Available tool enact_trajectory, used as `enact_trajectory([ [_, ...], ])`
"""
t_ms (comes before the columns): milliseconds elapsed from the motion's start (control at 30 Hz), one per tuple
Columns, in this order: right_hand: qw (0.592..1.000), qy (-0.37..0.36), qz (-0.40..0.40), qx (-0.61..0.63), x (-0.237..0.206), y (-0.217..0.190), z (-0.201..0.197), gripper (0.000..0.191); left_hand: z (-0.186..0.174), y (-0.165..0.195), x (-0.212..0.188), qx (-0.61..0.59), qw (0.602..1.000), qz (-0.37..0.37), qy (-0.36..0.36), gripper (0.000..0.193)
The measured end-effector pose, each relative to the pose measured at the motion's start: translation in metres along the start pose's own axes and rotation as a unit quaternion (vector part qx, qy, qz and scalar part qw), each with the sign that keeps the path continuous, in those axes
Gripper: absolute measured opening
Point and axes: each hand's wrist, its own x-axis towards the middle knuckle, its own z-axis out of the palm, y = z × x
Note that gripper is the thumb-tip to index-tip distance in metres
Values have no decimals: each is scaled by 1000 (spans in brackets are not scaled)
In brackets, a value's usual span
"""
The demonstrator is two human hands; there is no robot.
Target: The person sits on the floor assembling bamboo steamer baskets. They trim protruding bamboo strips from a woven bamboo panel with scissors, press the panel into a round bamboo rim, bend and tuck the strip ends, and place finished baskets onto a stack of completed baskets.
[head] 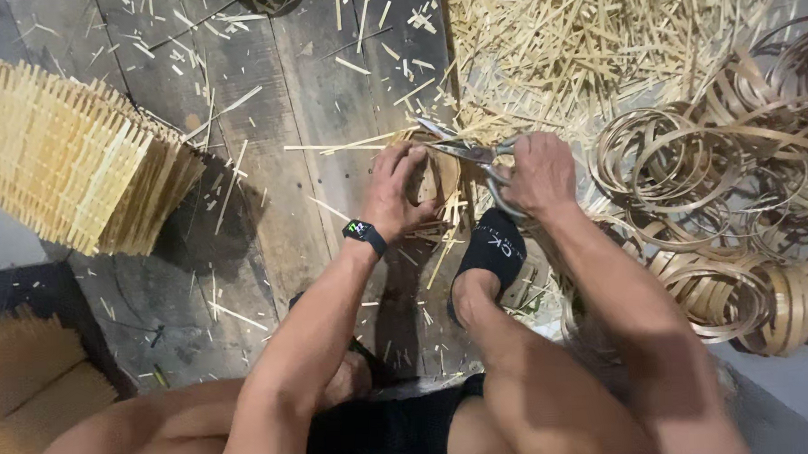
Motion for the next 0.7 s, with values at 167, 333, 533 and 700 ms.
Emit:
enact_trajectory([
  [167, 999, 27, -35, 13, -11, 18, -10, 36, 18, 11, -10, -77, 975, -173, 115, 88],
  [333, 976, 183, -107, -41, -6, 8, 0, 63, 26, 2, -12, -56, 991, -81, 93, 79],
  [533, 998, -67, -4, 6, -3, 14, 2, 28, 17, -1, -9, -70, 993, -81, 54, 82],
  [700, 997, 26, -51, -55, -1, 2, -3, 47, 17, 3, -9, -66, 995, -64, 35, 83],
])
